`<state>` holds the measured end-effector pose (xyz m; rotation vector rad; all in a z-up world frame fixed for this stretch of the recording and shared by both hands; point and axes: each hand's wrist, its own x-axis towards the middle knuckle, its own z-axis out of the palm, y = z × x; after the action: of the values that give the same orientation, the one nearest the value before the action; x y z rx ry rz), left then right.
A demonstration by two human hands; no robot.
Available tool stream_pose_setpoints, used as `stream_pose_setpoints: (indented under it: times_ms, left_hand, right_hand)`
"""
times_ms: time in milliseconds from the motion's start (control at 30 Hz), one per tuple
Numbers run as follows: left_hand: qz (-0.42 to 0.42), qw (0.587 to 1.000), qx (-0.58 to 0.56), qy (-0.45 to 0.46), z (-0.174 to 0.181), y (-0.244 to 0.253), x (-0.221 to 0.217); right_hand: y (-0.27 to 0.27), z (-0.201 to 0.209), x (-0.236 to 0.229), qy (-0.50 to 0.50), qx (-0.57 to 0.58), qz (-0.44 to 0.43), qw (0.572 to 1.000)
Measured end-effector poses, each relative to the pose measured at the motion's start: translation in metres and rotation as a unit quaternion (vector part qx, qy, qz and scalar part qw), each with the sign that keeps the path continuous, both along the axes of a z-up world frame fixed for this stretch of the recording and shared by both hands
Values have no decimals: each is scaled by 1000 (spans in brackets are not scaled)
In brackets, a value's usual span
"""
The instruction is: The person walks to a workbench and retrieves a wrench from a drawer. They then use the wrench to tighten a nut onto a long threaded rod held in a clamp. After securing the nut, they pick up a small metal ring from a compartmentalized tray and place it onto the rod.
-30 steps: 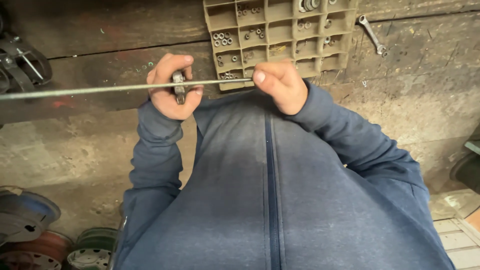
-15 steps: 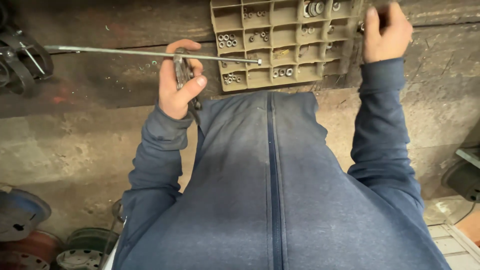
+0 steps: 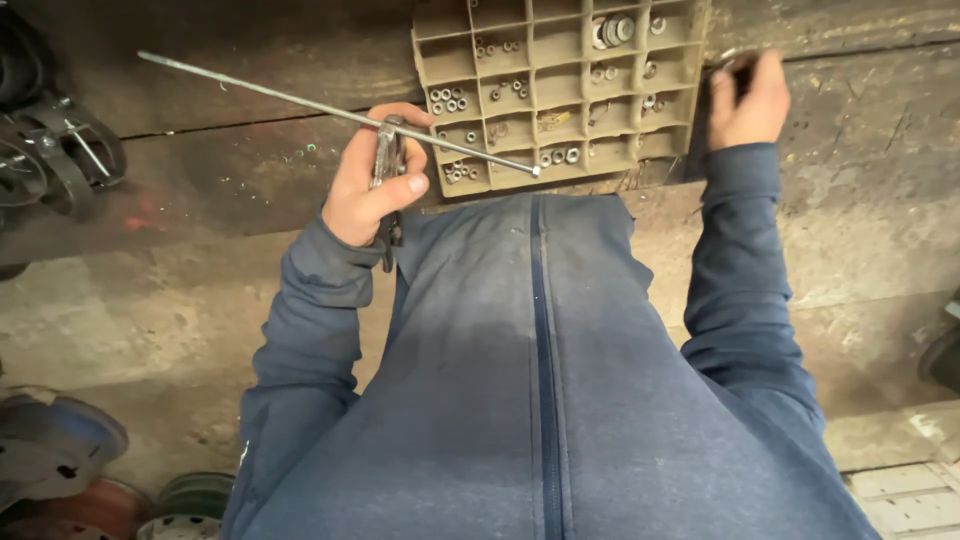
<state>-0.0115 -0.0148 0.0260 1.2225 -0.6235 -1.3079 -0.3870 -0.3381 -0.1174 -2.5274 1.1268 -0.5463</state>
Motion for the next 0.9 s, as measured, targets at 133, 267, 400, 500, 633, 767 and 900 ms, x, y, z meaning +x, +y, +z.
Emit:
stream_pose_setpoints:
  times_ms: [133, 267, 400, 500, 633, 767, 900]
  left_hand:
    - [5, 1000, -5, -18, -3, 3, 1]
    - [-7, 999, -17, -37, -8, 1, -1]
    - [-13, 999, -28, -37, -6, 0, -4]
    - [-13, 999, -23, -33, -3, 4, -6]
    - [-18, 999, -30, -27, -7, 8, -7]
    - [-16, 998, -37, -44, -7, 14, -9]
    - [-13, 997, -31, -67, -1, 13, -10]
  right_hand:
    - [15, 64, 34, -298, 288, -29, 910]
    - [70, 164, 96, -117, 190, 162, 961]
    - [80, 185, 123, -5, -9, 382, 924]
    - [79, 210, 146, 9, -133, 501, 855]
    - [75, 231, 162, 4, -271, 555, 787]
    - [75, 248, 170, 43, -329, 572, 750]
    - [80, 259, 176, 59, -362, 582, 726]
